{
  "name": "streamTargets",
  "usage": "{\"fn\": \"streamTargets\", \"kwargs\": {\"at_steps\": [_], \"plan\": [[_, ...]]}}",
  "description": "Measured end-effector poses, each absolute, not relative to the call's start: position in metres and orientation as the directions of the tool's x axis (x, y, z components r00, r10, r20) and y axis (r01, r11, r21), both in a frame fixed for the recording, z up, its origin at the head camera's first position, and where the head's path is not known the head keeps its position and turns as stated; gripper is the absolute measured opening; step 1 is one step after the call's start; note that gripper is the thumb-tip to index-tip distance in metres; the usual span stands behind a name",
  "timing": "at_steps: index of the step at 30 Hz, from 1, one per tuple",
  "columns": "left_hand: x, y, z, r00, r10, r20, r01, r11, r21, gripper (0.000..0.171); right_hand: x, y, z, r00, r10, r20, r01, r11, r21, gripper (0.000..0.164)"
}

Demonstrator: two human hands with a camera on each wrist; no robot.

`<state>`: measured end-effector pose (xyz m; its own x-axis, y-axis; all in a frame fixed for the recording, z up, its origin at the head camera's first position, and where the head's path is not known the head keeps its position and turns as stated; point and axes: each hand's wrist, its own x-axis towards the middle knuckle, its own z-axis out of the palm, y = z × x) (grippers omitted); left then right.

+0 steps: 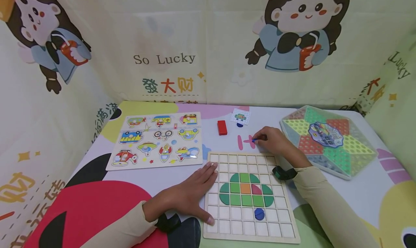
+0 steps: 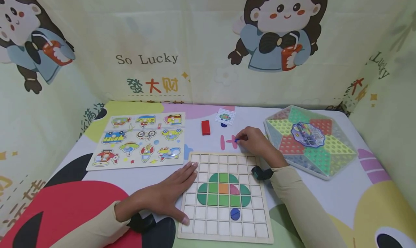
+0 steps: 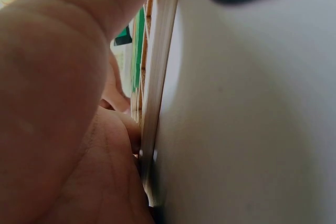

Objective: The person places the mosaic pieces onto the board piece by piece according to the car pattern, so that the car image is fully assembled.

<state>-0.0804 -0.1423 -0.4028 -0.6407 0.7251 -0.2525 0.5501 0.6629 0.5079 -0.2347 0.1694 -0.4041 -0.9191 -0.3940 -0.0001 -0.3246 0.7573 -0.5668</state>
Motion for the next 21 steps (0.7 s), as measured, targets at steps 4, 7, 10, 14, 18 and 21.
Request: {"fn": "streamTargets", "kwargs": {"at_steps": [4, 7, 10, 14, 18, 21], "plan": [[-0.0805, -0.1419, -0.4033, -0.643, 0.724, -0.250, 0.549, 0.663, 0.509, 0.120, -0.2331, 0.1707, -0.4034, -0.923, -0.385, -0.004, -0.314, 0.759, -0.571, 0.010], [-0.0805, -0.1416, -0.4041, -0.646, 0.721, -0.250, 0.546, 0.666, 0.509, 0.120, -0.2325, 0.1707, -0.4035, -0.924, -0.381, -0.014, -0.304, 0.758, -0.577, 0.009], [-0.0804, -0.1416, -0.4047, -0.648, 0.719, -0.249, 0.546, 0.668, 0.506, 0.121, -0.2322, 0.1696, -0.4032, -0.923, -0.383, -0.032, -0.295, 0.760, -0.579, 0.010], [-0.0804, -0.1414, -0.4047, -0.649, 0.719, -0.246, 0.547, 0.667, 0.505, 0.121, -0.2308, 0.1685, -0.4013, -0.917, -0.396, -0.046, -0.302, 0.765, -0.569, 0.015], [-0.0803, -0.1411, -0.4044, -0.649, 0.720, -0.244, 0.548, 0.666, 0.506, 0.121, -0.2282, 0.1674, -0.3987, -0.912, -0.407, -0.047, -0.313, 0.767, -0.560, 0.017], [-0.0801, -0.1411, -0.4039, -0.649, 0.720, -0.244, 0.548, 0.665, 0.507, 0.121, -0.2252, 0.1659, -0.3964, -0.910, -0.411, -0.049, -0.316, 0.766, -0.560, 0.016]]}}
